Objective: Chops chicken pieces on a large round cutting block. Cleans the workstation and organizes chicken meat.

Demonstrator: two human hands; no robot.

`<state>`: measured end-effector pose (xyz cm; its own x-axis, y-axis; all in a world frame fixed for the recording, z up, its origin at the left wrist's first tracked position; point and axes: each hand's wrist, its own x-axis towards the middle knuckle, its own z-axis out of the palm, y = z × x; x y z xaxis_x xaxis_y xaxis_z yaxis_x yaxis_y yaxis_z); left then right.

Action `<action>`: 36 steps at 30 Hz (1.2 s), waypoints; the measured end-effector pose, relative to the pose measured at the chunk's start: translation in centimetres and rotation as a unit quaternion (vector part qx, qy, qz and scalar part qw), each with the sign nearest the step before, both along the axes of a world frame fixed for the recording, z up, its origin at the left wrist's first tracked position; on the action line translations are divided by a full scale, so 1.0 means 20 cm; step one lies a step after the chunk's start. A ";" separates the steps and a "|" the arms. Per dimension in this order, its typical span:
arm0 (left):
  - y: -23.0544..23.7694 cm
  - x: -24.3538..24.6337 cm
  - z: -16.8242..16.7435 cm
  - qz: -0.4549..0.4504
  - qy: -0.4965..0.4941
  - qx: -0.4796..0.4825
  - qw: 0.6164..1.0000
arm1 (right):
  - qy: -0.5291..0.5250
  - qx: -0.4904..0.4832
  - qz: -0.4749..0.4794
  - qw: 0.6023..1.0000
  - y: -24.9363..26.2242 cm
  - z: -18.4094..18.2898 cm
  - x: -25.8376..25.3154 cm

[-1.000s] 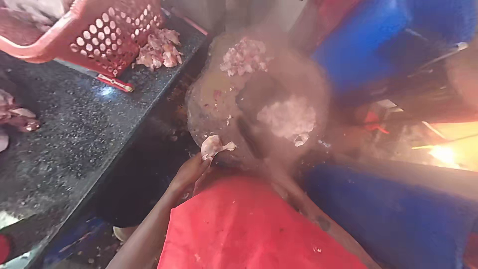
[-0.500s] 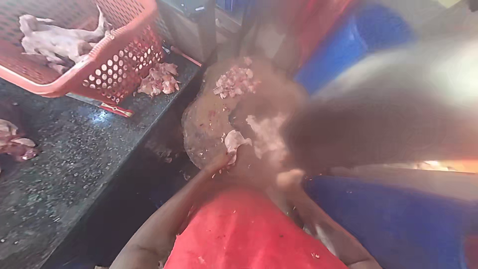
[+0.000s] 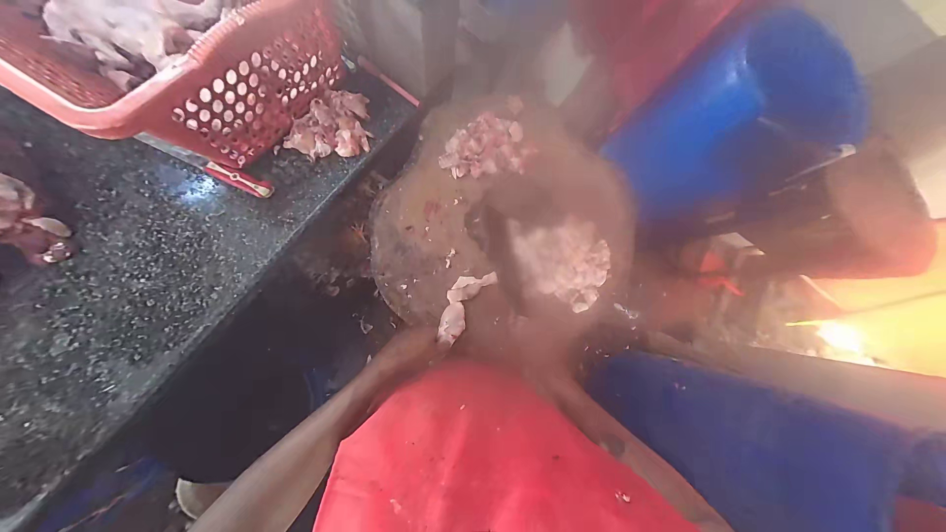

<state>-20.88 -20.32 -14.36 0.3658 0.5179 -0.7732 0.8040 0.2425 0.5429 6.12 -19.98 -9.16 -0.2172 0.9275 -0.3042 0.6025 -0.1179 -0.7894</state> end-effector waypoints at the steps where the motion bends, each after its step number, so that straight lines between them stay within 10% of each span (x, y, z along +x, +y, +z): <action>1: -0.01 0.01 -0.01 0.011 -0.014 -0.006 1.000 | -0.031 -0.078 0.008 0.996 0.02 -0.06 0.02; 4: -0.02 0.02 -0.02 0.054 -0.066 -0.010 0.996 | -0.024 -0.149 0.023 0.988 0.09 -0.04 0.03; 9: -0.06 0.08 -0.05 0.078 -0.085 -0.043 0.992 | 0.204 0.018 -0.007 0.979 0.00 0.23 -0.12; 11: -0.06 0.10 -0.06 0.073 -0.079 -0.037 0.994 | 0.129 0.061 0.019 0.990 -0.05 0.09 -0.10; 15: -0.07 0.07 -0.04 0.052 -0.034 -0.013 0.998 | -0.088 -0.170 0.083 0.978 0.00 -0.10 -0.02; 21: -0.05 -0.04 0.08 -0.008 0.092 0.012 0.996 | 0.062 -0.024 0.077 0.995 -0.07 0.11 -0.08; 28: 0.05 -0.09 0.25 -0.079 0.129 0.055 0.987 | -0.104 -0.219 0.083 0.966 -0.02 -0.10 0.05; 36: 0.27 0.13 0.12 -0.123 0.151 0.192 0.962 | 0.235 0.152 0.010 0.960 0.03 0.38 -0.12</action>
